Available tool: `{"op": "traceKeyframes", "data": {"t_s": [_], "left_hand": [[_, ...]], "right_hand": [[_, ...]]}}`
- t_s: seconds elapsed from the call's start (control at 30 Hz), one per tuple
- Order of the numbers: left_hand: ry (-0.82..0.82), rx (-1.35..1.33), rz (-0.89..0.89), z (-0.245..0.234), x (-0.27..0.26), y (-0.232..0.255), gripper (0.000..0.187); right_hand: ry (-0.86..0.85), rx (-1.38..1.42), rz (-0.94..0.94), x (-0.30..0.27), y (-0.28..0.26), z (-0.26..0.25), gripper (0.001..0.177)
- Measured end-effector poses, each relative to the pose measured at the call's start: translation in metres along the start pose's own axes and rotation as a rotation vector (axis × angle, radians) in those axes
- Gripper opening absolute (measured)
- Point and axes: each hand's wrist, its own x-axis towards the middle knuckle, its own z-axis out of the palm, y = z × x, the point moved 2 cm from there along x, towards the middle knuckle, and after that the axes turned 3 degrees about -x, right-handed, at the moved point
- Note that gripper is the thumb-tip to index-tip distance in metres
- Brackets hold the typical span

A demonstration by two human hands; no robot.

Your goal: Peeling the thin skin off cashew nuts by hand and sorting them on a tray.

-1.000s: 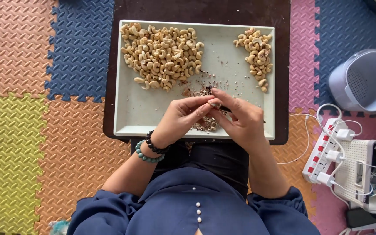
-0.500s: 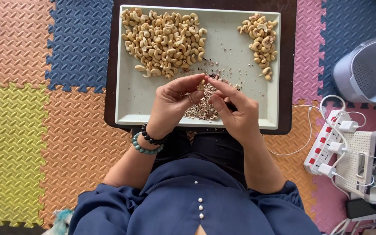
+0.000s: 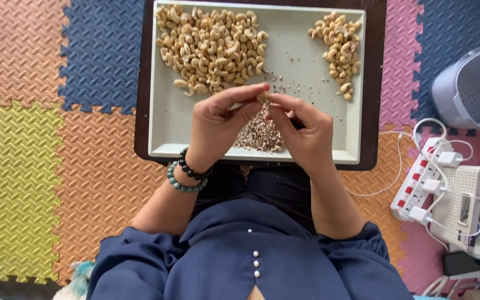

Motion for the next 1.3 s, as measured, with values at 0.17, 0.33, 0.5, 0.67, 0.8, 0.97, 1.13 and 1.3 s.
{"op": "traceKeyframes", "data": {"t_s": [0.17, 0.33, 0.5, 0.67, 0.8, 0.97, 1.13, 1.3], "left_hand": [[-0.026, -0.060, -0.064, -0.008, 0.004, -0.004, 0.025], [-0.054, -0.063, -0.090, -0.012, 0.008, -0.004, 0.018], [-0.031, -0.010, -0.080, -0.009, 0.010, -0.003, 0.017], [0.071, -0.136, -0.137, 0.006, 0.002, -0.022, 0.015], [0.184, -0.291, -0.232, 0.017, -0.005, -0.034, 0.016], [0.238, -0.366, -0.260, 0.023, -0.008, -0.046, 0.018], [0.320, -0.436, -0.256, 0.030, -0.015, -0.060, 0.018], [0.288, -0.495, -0.321, 0.027, -0.012, -0.064, 0.023]], "right_hand": [[-0.034, 0.000, -0.010, 0.006, -0.007, 0.001, 0.015], [-0.104, -0.028, 0.009, 0.007, -0.011, -0.003, 0.018], [-0.084, -0.030, -0.013, 0.010, -0.011, -0.003, 0.014], [0.008, -0.078, -0.106, 0.008, -0.013, -0.001, 0.013], [0.096, -0.160, -0.174, 0.002, -0.011, 0.003, 0.014], [0.152, -0.212, -0.179, -0.002, -0.010, 0.008, 0.017], [0.203, -0.260, -0.183, -0.006, -0.007, 0.012, 0.017], [0.165, -0.093, -0.031, -0.008, 0.007, 0.005, 0.020]]}}
